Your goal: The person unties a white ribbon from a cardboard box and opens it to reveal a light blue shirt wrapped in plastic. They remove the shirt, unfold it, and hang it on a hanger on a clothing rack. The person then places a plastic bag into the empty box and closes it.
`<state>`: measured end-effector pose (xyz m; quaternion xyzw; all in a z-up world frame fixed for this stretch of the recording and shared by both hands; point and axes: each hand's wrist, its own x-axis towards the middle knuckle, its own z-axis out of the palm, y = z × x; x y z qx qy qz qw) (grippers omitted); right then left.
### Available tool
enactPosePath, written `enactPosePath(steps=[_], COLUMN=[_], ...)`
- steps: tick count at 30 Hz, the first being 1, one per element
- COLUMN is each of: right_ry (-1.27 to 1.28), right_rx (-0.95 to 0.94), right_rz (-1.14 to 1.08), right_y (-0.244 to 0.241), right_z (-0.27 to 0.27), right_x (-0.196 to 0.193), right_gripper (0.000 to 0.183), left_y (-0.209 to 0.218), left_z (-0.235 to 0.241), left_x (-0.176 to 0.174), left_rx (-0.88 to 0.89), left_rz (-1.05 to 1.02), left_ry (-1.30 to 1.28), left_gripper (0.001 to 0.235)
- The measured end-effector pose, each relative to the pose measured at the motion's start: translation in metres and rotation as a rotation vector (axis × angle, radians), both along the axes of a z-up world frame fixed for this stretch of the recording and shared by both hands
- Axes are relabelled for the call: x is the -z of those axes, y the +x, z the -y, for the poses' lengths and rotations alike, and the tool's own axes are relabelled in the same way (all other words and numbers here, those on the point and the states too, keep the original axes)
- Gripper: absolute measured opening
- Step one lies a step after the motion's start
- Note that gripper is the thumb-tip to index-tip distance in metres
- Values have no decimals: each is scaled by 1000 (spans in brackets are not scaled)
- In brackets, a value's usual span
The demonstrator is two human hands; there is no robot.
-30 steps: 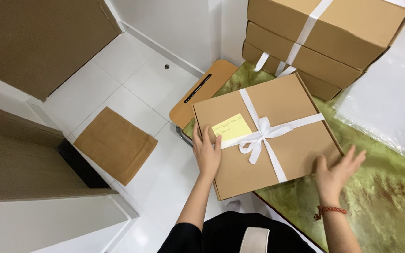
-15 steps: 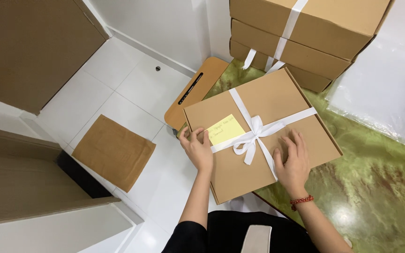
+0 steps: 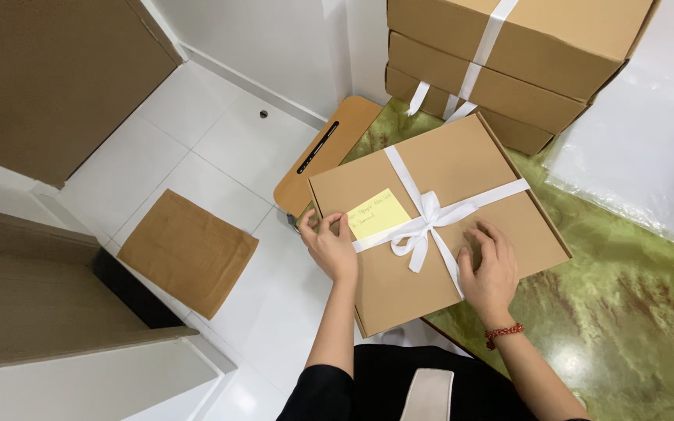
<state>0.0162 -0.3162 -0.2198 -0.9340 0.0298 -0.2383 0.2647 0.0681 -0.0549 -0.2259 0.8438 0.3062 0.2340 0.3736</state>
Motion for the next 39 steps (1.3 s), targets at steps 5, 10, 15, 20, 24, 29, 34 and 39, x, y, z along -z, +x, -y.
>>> enactPosePath(steps=[5,10,15,20,24,29,34,39], right_ry=[-41,-56,-49,-21,112,619,1046,1364], right_rx=[16,10,14,25,-18,-37,29,120], right_rz=[13,35,-16,-50,-148,-268,-347,-193], right_y=[-1,-3,-2,-2,-2,-7,-25,-63], right_z=[0,-2,-3,-5,4,12,47,137], right_x=[3,0,-2,-9,-20,-72,-107,-90], right_gripper=[37,37,38,43,48,62,82,58], left_y=[11,8,4,1,-13,-28,-34,-53], left_z=[-2,2,7,0,12,67,141,238], left_x=[14,7,-1,16,-12,-81,-109,-107], left_rx=[3,18,106,146,138,269,420,724], left_rz=[29,8,118,168,225,223,166,-22], left_ry=[41,127,142,-1,-270,-457,-723,-936], left_gripper=[14,13,13,14,10,10,10,14])
